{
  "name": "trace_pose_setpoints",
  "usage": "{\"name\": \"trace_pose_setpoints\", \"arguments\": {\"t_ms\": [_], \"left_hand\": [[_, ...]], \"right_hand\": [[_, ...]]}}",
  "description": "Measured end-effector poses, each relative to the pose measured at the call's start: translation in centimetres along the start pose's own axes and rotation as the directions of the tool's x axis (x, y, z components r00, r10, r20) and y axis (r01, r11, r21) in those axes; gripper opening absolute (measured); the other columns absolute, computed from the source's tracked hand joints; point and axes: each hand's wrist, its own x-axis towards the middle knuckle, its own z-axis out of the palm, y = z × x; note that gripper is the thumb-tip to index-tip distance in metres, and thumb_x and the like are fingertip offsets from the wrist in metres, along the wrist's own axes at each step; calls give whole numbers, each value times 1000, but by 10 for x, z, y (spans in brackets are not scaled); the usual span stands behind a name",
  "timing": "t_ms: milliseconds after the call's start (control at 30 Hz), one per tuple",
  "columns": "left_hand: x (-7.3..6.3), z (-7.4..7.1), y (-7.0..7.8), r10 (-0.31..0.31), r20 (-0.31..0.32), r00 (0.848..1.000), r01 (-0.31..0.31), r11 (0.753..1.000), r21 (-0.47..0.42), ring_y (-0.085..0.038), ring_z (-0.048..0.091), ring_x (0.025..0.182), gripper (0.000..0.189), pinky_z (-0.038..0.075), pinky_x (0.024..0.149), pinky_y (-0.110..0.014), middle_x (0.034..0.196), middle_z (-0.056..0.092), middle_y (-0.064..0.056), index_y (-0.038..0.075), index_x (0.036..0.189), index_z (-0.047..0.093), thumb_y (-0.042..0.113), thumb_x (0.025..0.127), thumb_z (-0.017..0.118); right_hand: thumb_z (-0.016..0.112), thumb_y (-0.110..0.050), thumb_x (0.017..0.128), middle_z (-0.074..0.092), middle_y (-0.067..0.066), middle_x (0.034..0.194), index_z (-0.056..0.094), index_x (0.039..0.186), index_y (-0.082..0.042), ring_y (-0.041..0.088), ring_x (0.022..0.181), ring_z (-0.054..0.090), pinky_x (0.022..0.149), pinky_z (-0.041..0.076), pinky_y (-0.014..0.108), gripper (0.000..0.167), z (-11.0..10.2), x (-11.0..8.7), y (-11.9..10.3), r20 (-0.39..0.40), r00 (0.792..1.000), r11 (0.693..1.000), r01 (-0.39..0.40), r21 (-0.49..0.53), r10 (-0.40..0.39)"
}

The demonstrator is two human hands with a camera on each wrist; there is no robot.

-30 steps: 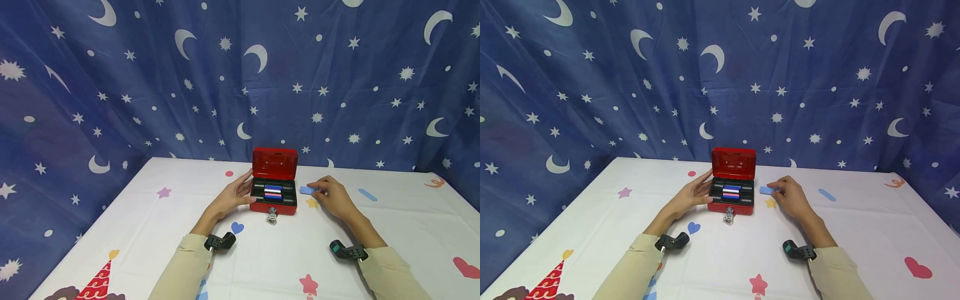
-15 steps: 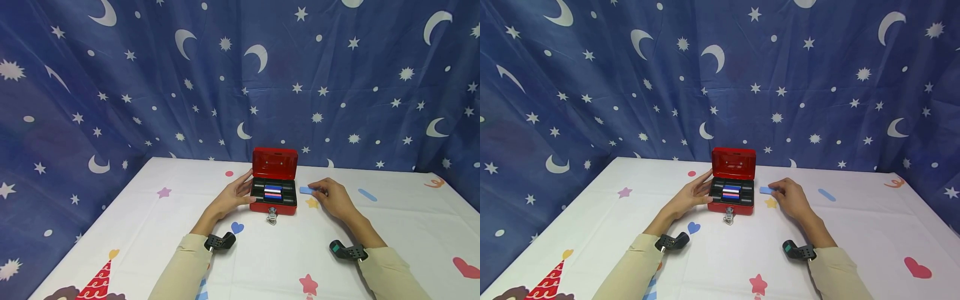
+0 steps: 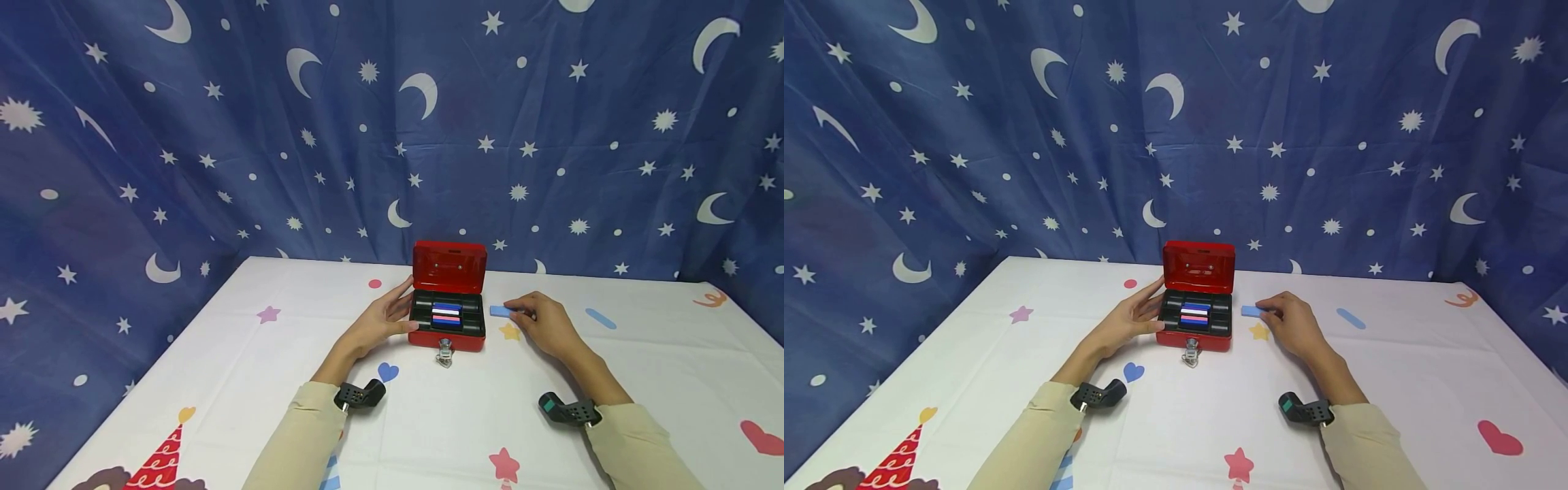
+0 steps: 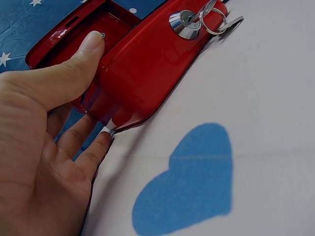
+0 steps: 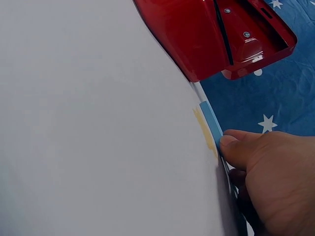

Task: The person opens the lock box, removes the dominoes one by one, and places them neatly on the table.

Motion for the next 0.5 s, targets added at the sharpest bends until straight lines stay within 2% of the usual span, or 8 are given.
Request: {"name": "trace_pose_setpoints", "arguments": {"t_ms": [233, 500], "left_hand": [[0, 0, 3, -5, 22, 1000, 6, 1000, -20, -26, 25, 141, 88, 27, 111, -40, 156, 21, -7, 16, 154, 19, -4, 84, 69], [-8, 5, 25, -5, 45, 999, 6, 1000, -28, -32, 22, 141, 88, 24, 111, -46, 157, 17, -15, 6, 153, 15, -5, 84, 68]], "right_hand": [[66, -3, 88, 61, 12, 99, 70, 111, -2, 22, 78, 49, 66, 43, 34, 23, -1, 0, -1, 4, 1000, 1000, -4, 6, 4], [66, -4, 88, 60, 12, 97, 69, 112, -1, 22, 78, 49, 65, 42, 34, 24, -2, 0, -2, 17, 1000, 1000, -9, 5, 9]]}}
